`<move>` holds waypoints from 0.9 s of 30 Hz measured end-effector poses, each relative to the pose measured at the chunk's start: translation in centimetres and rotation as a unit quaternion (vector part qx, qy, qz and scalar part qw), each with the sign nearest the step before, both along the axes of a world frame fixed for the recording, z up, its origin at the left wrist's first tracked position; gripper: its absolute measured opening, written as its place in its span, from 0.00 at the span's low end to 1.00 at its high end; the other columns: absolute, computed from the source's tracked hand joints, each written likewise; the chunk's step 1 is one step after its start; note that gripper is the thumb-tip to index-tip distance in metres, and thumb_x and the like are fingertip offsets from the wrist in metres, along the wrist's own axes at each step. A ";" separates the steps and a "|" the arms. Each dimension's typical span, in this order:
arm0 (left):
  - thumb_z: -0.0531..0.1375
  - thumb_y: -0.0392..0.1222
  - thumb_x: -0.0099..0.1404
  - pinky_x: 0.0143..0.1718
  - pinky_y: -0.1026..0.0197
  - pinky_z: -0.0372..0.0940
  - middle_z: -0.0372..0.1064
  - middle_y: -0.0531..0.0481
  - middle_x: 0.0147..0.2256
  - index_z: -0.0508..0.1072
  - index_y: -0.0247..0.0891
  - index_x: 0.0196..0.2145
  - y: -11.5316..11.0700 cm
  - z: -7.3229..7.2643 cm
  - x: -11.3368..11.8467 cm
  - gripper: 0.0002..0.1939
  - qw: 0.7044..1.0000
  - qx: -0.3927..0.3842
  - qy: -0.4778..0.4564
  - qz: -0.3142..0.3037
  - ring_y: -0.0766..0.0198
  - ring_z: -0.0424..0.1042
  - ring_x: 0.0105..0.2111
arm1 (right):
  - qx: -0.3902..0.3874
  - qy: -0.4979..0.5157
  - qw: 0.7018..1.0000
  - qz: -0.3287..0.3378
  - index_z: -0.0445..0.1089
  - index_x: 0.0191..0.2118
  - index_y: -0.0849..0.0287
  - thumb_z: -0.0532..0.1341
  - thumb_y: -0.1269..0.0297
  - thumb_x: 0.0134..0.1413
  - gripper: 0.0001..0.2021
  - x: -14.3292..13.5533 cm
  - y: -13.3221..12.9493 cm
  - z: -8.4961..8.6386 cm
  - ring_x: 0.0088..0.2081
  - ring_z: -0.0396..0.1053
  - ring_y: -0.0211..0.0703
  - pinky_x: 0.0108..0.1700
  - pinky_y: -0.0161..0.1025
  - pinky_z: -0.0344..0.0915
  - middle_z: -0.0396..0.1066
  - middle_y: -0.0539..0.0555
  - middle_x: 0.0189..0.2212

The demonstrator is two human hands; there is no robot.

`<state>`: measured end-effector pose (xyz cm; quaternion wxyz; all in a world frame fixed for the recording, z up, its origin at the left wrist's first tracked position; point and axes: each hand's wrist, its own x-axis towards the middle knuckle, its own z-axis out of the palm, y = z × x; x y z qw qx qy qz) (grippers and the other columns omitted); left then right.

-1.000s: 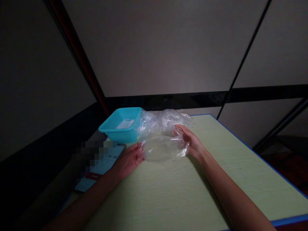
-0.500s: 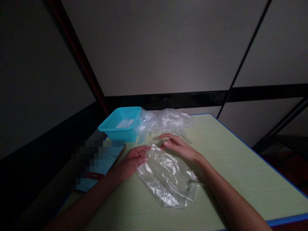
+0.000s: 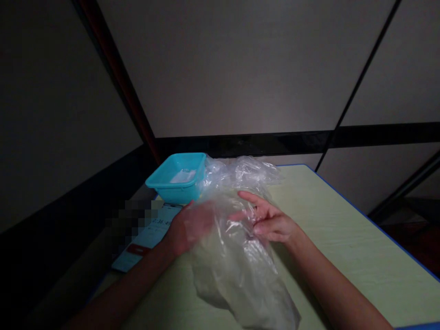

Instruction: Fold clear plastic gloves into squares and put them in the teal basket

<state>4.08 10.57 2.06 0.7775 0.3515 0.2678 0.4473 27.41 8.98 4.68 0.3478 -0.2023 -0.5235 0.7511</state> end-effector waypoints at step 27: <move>0.61 0.36 0.47 0.17 0.70 0.56 0.64 0.58 0.25 0.59 0.37 0.42 0.0 -1.3 0.7 0.23 0.885 0.151 0.291 0.330 0.70 0.64 0.19 | 0.031 -0.227 0.973 0.003 0.51 0.59 0.59 0.62 0.74 0.46 0.34 2.0 3.5 -2.2 0.34 0.71 0.38 0.31 0.32 0.66 0.73 0.53 0.33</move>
